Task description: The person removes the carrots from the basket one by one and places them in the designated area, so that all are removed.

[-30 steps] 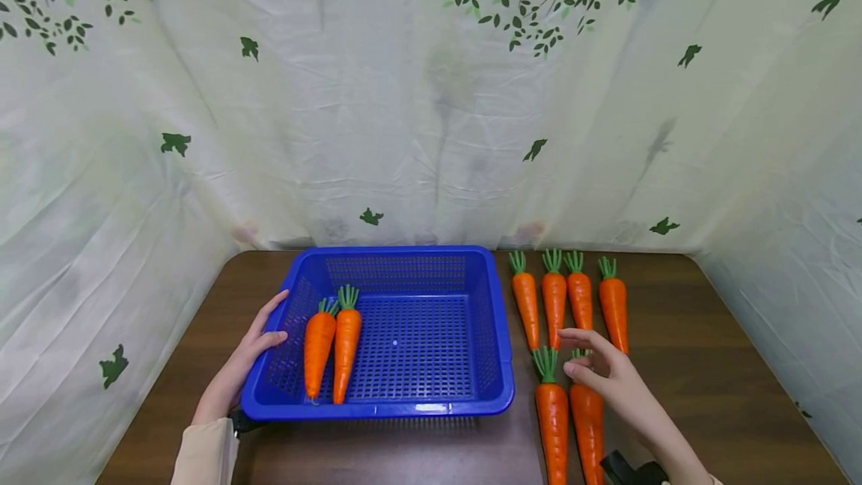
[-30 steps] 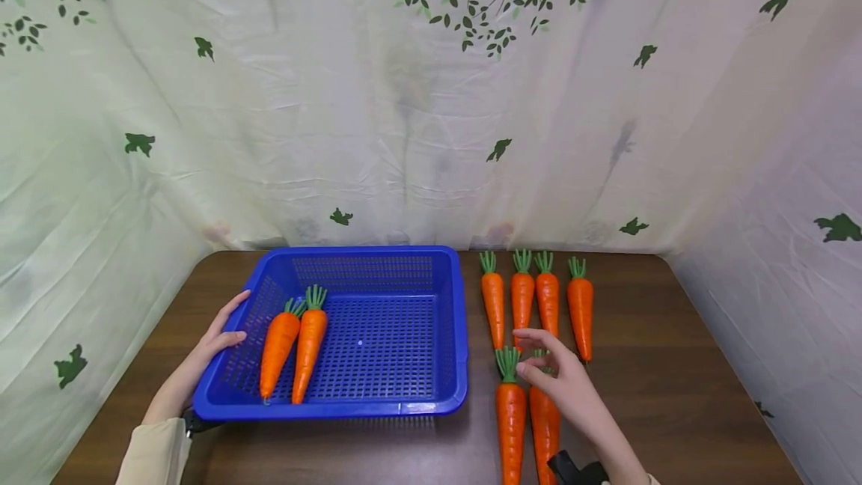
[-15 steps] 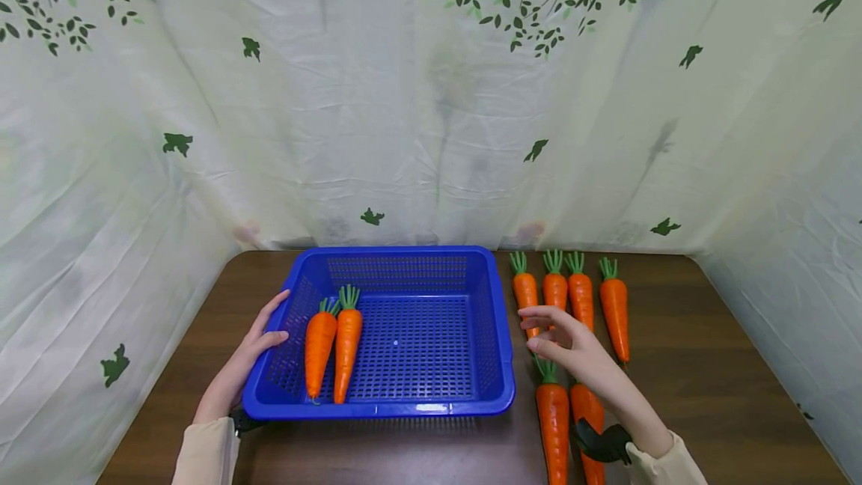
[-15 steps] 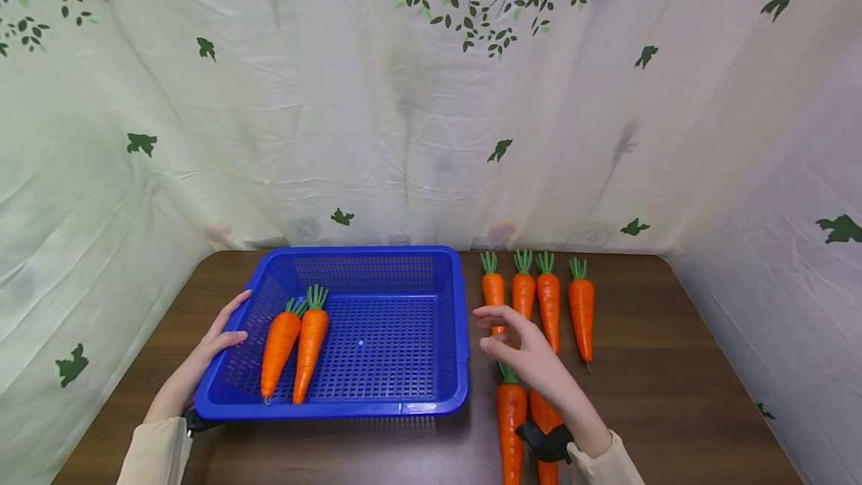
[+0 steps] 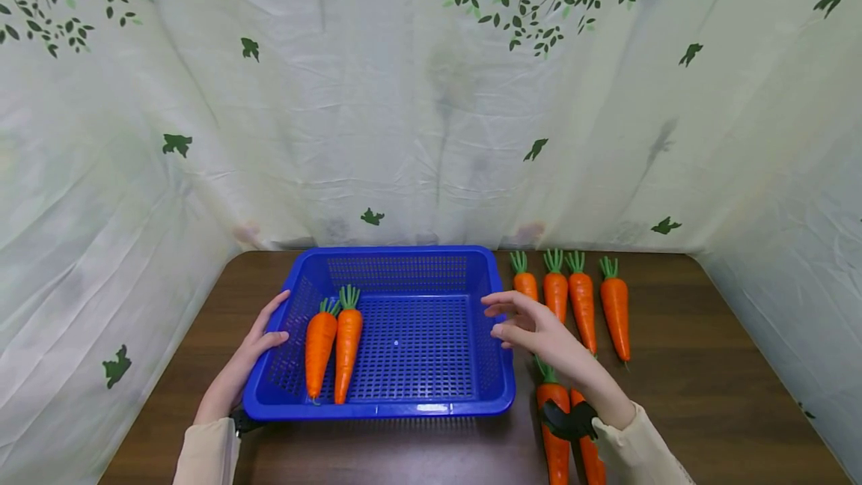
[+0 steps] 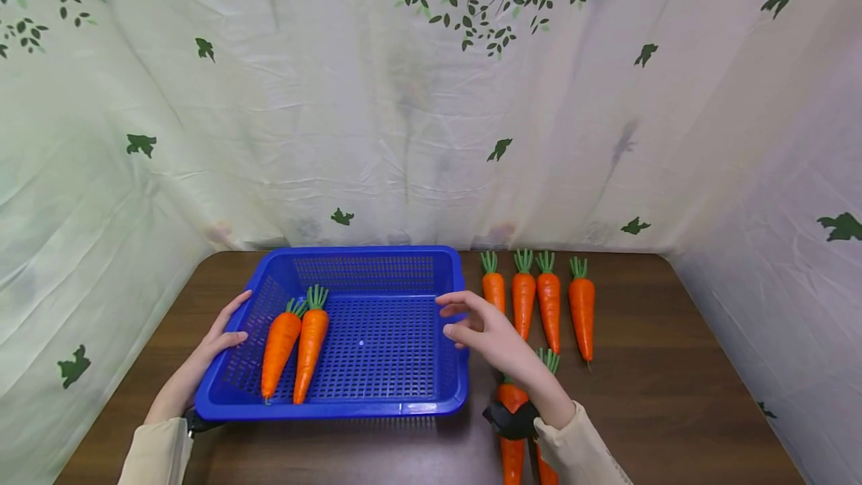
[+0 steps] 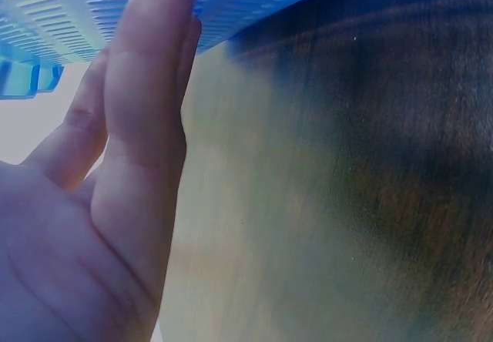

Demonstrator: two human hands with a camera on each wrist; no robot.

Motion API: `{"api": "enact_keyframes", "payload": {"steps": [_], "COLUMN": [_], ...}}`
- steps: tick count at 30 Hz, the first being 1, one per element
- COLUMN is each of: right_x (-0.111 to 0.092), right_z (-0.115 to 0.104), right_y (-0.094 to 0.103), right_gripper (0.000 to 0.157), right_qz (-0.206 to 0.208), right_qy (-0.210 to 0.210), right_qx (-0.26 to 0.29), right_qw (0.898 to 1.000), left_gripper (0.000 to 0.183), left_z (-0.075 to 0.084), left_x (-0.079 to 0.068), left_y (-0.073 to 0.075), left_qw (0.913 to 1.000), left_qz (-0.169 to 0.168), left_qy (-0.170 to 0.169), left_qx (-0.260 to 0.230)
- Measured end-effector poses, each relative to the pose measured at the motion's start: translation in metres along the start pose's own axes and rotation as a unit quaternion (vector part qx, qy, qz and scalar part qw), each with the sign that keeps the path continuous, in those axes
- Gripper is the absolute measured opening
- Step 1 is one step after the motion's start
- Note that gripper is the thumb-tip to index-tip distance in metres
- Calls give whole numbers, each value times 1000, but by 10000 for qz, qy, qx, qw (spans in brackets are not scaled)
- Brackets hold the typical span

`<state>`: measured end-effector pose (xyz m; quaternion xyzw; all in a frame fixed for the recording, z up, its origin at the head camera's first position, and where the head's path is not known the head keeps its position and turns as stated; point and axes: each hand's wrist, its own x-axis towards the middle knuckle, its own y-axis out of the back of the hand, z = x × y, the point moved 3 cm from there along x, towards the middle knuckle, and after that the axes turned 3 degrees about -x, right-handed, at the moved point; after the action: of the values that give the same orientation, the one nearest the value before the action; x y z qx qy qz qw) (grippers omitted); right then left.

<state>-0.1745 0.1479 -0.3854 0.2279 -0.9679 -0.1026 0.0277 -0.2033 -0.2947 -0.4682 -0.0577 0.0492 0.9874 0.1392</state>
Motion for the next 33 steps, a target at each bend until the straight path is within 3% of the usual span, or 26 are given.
{"api": "enact_keyframes", "payload": {"steps": [7,14,28,33], "right_x": [20,39,76,88], "right_z": [-9,-10,-12,-12], "right_y": [-16,-30,-65,-76], "right_gripper": [40,39,40,39], "right_qz": [-257,-431,-724,-753], "right_qy": [57,14,-141,-305], "right_qx": [-80,-88,496,570], "right_qw": [9996,9990,9960,9951], "left_gripper": [64,62,63,63], "left_z": [0,2,1,2], "left_x": [-1,2,4,4], "left_y": [0,-2,-1,-1], "left_qw": [10000,9994,9978,9982], "left_qz": [22,-36,37,43], "left_qy": [72,-340,-657,-596], "left_qx": [60,-32,-8,-46]}}
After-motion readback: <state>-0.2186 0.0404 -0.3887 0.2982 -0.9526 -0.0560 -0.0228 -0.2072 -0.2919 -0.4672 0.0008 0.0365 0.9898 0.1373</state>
